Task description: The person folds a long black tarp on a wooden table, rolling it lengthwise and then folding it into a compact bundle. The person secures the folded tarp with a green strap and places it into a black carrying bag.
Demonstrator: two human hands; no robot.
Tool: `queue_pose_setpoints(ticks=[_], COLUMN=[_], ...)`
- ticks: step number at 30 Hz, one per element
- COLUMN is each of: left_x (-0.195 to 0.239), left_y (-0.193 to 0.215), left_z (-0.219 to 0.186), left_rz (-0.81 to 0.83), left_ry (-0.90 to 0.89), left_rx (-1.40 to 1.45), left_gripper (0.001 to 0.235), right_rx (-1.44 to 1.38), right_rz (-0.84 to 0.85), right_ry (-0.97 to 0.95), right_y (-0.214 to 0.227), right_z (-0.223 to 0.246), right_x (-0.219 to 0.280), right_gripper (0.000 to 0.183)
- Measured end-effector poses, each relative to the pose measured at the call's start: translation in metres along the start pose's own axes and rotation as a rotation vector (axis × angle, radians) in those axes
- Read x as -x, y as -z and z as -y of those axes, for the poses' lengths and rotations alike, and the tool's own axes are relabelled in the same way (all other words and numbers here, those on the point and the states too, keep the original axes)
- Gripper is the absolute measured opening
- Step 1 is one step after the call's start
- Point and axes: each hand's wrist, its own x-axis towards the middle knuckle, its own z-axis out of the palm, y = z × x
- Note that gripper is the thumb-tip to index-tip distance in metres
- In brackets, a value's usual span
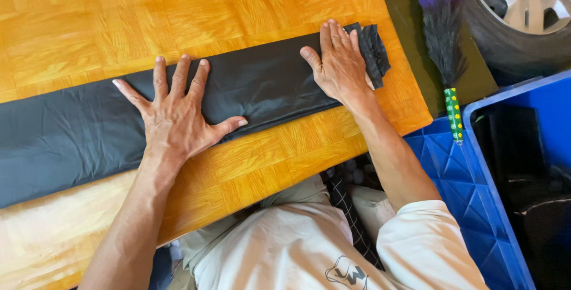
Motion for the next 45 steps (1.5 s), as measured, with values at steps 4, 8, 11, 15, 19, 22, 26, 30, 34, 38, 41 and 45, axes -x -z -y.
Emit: queue_pose_setpoints(ticks=[4, 8, 11, 15, 19, 22, 26, 30, 34, 38, 41, 45], left_x=[0.001, 0.0, 0.002, 0.0, -0.001, -0.002, -0.004, -0.003, -0.002, 0.003, 0.001, 0.003], left_y=[-0.003, -0.007, -0.008, 0.0, -0.002, -0.003, -0.002, -0.001, 0.001, -0.002, -0.004, -0.007], left_z=[0.002, 0.004, 0.006, 0.001, 0.003, 0.003, 0.002, 0.001, 0.001, 0.003, 0.003, 0.002], left_rz=[0.035, 0.022, 0.052, 0.034, 0.063, 0.106, 0.129, 0.12, 0.083, 0.028, 0.018, -0.045], left_ry=[0.024, -0.008, 0.002, 0.007, 0.0, 0.023, 0.038, 0.04, 0.046, 0.027, 0.028, 0.022], left_rx=[0.024, 0.108, 0.164, 0.108, 0.092, 0.099, 0.107, 0.085, 0.053, 0.041, 0.044, 0.025], left_gripper=[0.116, 0.098, 0.079, 0.097, 0.121, 0.123, 0.124, 0.123, 0.119, 0.119, 0.115, 0.098], right_rx=[0.075, 0.119, 0.141, 0.373, -0.064, 0.042, 0.062, -0.103, -0.173, -0.21, -0.363, -0.183], right_rz=[-0.138, -0.359, -0.205, -0.068, -0.269, -0.21, -0.126, 0.055, 0.01, -0.273, -0.212, -0.003], right_ry=[-0.013, 0.328, 0.418, 0.337, 0.358, 0.204, 0.058, 0.003, 0.013, 0.345, 0.519, 0.446], right_y=[-0.008, 0.003, -0.009, -0.017, -0.046, -0.036, -0.012, 0.016, 0.038, 0.02, -0.002, -0.036], right_z=[0.052, 0.142, 0.165, 0.141, 0.063, 0.007, -0.023, -0.013, 0.012, 0.071, 0.125, 0.153], right_x=[0.004, 0.025, 0.027, 0.021, 0.018, 0.021, 0.035, 0.035, 0.039, 0.035, 0.016, -0.005], right_gripper=[0.107, 0.093, 0.094, 0.102, 0.09, 0.095, 0.095, 0.1, 0.107, 0.074, 0.067, 0.067])
